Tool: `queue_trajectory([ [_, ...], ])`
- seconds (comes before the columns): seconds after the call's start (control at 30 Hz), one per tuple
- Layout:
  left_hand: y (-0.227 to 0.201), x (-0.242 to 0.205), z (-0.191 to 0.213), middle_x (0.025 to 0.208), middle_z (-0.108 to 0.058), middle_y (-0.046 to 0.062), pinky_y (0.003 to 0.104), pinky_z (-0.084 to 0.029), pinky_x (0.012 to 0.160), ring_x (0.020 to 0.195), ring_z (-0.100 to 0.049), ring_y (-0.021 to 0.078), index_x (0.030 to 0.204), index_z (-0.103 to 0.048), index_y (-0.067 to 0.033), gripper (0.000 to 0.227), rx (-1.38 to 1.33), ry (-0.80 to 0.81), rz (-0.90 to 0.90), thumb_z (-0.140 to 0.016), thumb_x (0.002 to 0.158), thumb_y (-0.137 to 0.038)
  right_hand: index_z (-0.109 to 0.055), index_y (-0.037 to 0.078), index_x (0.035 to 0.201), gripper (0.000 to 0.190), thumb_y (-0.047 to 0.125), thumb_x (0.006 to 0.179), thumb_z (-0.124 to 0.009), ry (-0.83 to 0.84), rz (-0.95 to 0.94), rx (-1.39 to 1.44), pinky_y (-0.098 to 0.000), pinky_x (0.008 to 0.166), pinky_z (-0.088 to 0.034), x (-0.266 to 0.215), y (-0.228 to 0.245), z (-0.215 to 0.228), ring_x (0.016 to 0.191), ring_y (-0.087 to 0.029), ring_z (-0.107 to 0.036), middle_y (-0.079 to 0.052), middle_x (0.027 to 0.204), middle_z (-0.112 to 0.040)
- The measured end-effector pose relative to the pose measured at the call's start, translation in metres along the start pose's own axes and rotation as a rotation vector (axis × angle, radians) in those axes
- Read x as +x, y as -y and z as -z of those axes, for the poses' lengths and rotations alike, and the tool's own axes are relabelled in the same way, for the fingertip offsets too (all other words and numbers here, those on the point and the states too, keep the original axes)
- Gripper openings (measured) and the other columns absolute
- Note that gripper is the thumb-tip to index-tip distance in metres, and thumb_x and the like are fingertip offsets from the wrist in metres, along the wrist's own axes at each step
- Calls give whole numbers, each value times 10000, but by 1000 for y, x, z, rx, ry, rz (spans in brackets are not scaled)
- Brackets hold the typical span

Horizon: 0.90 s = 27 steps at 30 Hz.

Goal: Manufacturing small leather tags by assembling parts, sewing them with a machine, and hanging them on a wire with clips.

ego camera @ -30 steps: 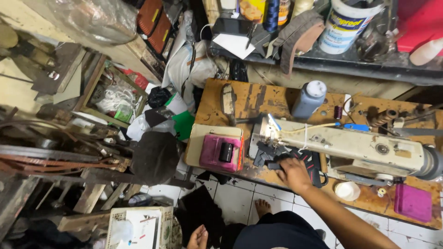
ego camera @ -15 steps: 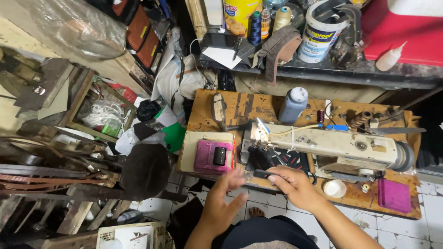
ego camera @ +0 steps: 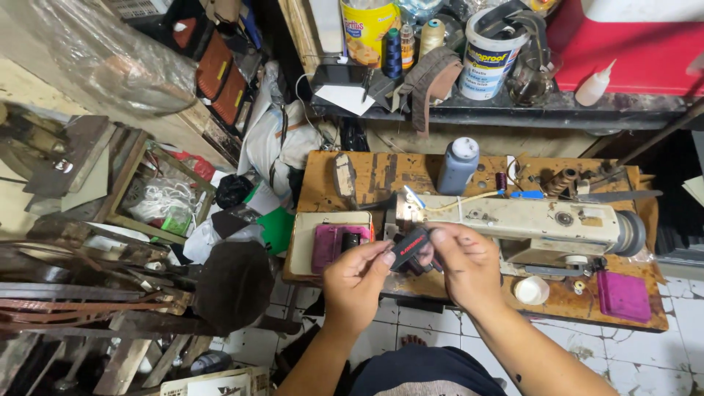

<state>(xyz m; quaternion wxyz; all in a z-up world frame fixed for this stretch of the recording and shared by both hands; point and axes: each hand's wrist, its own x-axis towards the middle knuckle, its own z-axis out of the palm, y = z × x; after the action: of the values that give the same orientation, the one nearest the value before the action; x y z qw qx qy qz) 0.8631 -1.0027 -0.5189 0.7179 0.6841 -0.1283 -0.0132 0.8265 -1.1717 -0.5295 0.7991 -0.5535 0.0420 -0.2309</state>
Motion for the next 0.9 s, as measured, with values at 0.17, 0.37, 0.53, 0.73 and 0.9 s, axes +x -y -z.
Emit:
queue_trajectory([
  [0.17,-3,0,6,1013,-806,176,305,-678,779,883,-779,203,1117,-750,31,243,-47,-64,-46,-730,892,-57,-708,15,1013,227,233,981,-651,138,-4,-76,-329,741,-564,-2,-6,-5,741,-184,-663,-90,841,-710],
  [0.37,-1,1,14,994,-821,135,279,-640,803,870,-779,174,1097,-775,-11,227,15,-121,27,-701,906,-106,-751,51,881,138,144,959,-686,279,165,-368,-279,792,-536,-3,-7,-20,836,-134,-674,-49,923,-743],
  [0.53,4,12,33,949,-822,146,388,-616,804,921,-766,208,1062,-808,-45,254,101,-107,-203,-585,999,-150,-781,2,829,84,52,888,-750,237,322,-408,-354,662,-586,0,-16,-21,632,-212,-706,-125,709,-749],
  [0.73,-20,25,31,1152,-731,192,465,-558,917,1036,-706,320,1359,-649,-19,610,110,189,-518,-825,775,7,-753,20,844,73,71,893,-734,327,390,-486,-388,649,-604,0,-19,-24,642,-294,-747,-125,730,-769],
  [0.9,-28,40,38,827,-762,128,405,-573,732,782,-747,313,1057,-788,-62,137,203,228,-476,-720,939,-75,-753,-51,916,96,17,853,-779,411,240,-469,-423,652,-586,6,1,-45,663,-267,-743,-212,732,-751],
])
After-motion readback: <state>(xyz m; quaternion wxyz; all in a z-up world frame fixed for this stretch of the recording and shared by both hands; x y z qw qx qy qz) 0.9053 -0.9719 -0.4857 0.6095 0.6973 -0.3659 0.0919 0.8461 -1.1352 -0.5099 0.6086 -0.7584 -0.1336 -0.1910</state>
